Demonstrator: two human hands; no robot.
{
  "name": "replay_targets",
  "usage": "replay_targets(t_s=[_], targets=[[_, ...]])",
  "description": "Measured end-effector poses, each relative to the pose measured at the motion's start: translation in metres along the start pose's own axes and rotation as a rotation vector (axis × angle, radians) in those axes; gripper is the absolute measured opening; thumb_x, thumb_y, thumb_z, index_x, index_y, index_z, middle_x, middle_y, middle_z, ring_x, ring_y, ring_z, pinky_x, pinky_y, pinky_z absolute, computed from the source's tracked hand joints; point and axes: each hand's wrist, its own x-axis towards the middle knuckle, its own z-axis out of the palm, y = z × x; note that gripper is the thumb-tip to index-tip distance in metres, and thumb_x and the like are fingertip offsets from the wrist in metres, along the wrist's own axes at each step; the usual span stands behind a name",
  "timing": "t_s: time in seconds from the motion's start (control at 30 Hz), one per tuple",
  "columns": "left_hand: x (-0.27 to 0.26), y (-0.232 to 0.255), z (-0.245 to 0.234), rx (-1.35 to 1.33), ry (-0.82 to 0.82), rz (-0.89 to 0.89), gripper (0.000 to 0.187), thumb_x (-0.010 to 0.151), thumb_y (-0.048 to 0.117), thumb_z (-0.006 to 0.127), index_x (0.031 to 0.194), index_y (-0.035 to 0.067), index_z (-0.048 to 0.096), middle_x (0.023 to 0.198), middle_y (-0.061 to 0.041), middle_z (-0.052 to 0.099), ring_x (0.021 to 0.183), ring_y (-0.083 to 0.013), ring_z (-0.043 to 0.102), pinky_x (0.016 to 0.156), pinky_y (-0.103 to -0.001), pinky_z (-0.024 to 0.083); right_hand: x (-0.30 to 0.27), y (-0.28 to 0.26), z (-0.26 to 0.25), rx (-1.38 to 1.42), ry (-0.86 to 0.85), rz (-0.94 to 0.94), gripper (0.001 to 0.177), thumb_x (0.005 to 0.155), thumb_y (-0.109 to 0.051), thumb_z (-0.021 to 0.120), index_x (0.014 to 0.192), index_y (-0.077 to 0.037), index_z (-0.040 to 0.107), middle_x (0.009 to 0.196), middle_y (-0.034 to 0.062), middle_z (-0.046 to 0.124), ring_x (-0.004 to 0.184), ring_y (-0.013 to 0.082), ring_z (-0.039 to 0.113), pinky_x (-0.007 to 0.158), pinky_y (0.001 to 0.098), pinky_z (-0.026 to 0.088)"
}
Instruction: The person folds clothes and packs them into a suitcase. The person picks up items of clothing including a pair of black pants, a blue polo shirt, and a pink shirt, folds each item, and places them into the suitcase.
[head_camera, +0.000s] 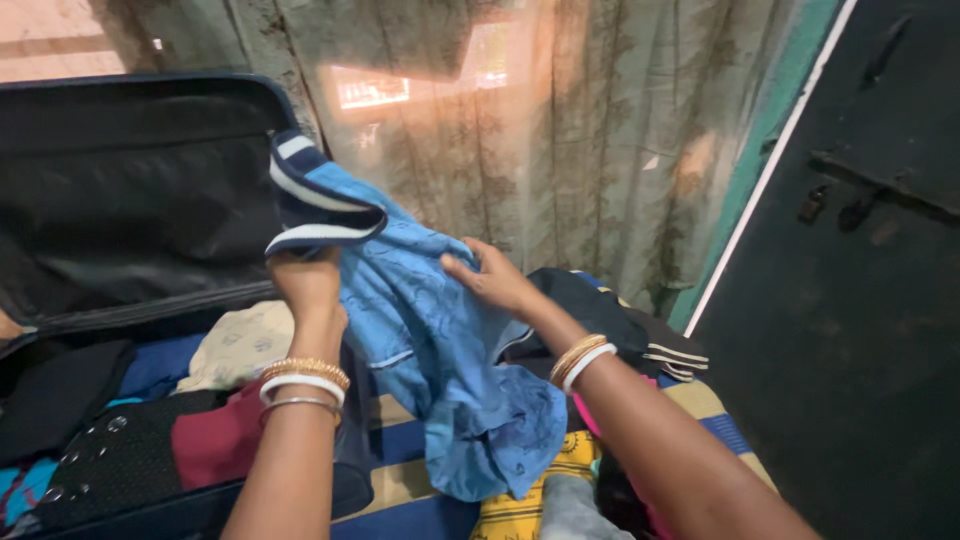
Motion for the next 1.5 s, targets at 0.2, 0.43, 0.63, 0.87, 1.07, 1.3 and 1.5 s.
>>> replay_targets(t_s=[0.2, 0.43, 0.63, 0.87, 1.07, 1.3, 1.5], targets=[[0.007, 0.000, 0.000, 0.207, -0.003, -0.036, 0.024, 0.077, -0.002, 0.081, 0.100, -0.002, 0.073, 0.097, -0.005, 0.077, 0.088, -0.0119, 0.066, 0.075, -0.031, 0.055, 0.008, -0.027, -0.024, -0.917, -0.424, 0.157, 0.052, 0.081, -0.040, 0.088, 0.121, -0.008, 0.074, 0.118, 0.0163, 0.075, 0.102, 0.0180, 0.071, 0.096, 0.0352, 0.053], [0.012, 0.011, -0.009, 0.126, -0.024, 0.049, 0.038, 0.074, -0.001, 0.090, 0.107, -0.001, 0.070, 0.103, -0.006, 0.074, 0.091, -0.0125, 0.065, 0.081, -0.031, 0.055, 0.008, -0.023, -0.017, -0.091, -0.276, -0.108, 0.055, 0.084, -0.022, 0.071, 0.136, -0.007, 0.063, 0.127, 0.0038, 0.073, 0.118, 0.0127, 0.063, 0.104, 0.0301, 0.048], [0.014, 0.058, -0.011, -0.125, -0.192, -0.649, 0.045, 0.072, -0.001, 0.083, 0.114, 0.008, 0.068, 0.105, -0.008, 0.075, 0.095, -0.0236, 0.073, 0.084, -0.042, 0.061, -0.012, -0.061, -0.004, 0.083, -0.781, 0.063, 0.060, 0.086, -0.028, 0.085, 0.133, 0.004, 0.068, 0.124, 0.0099, 0.073, 0.112, 0.0169, 0.064, 0.102, 0.0349, 0.051], [-0.018, 0.046, -0.047, -0.271, -0.750, -0.748, 0.084, 0.081, 0.028, 0.080, 0.152, 0.003, 0.042, 0.143, -0.013, 0.053, 0.127, -0.0322, 0.052, 0.104, -0.050, 0.047, 0.003, -0.096, -0.015, 0.571, -0.442, 0.204, 0.057, 0.083, -0.023, 0.083, 0.131, 0.000, 0.063, 0.115, 0.0035, 0.073, 0.106, 0.0148, 0.068, 0.093, 0.0320, 0.056], [-0.032, 0.004, -0.058, 0.052, -0.754, -0.669, 0.064, 0.083, 0.029, 0.079, 0.138, 0.004, 0.058, 0.127, -0.005, 0.070, 0.116, -0.0189, 0.065, 0.101, -0.036, 0.052, 0.003, -0.077, -0.023, 0.647, -0.297, 0.348, 0.047, 0.086, -0.015, 0.079, 0.129, 0.000, 0.066, 0.113, 0.0088, 0.074, 0.098, 0.0193, 0.072, 0.089, 0.0360, 0.060], [-0.047, 0.005, -0.068, -0.234, -0.882, -0.722, 0.040, 0.092, 0.031, 0.074, 0.122, 0.005, 0.071, 0.105, -0.002, 0.072, 0.091, -0.0142, 0.064, 0.080, -0.033, 0.050, 0.023, -0.076, -0.037, 0.773, -0.173, 0.353, 0.033, 0.089, -0.013, 0.078, 0.118, -0.001, 0.069, 0.106, 0.0115, 0.075, 0.091, 0.0221, 0.074, 0.084, 0.0393, 0.063], [-0.052, 0.008, -0.078, -0.491, -0.618, -0.726, 0.057, 0.089, 0.039, 0.081, 0.130, 0.004, 0.062, 0.119, -0.006, 0.072, 0.110, -0.0210, 0.067, 0.100, -0.039, 0.053, 0.023, -0.071, -0.038, 0.696, -0.120, 0.439, 0.029, 0.087, -0.014, 0.077, 0.114, -0.004, 0.070, 0.101, 0.0103, 0.076, 0.088, 0.0216, 0.075, 0.081, 0.0391, 0.064]])
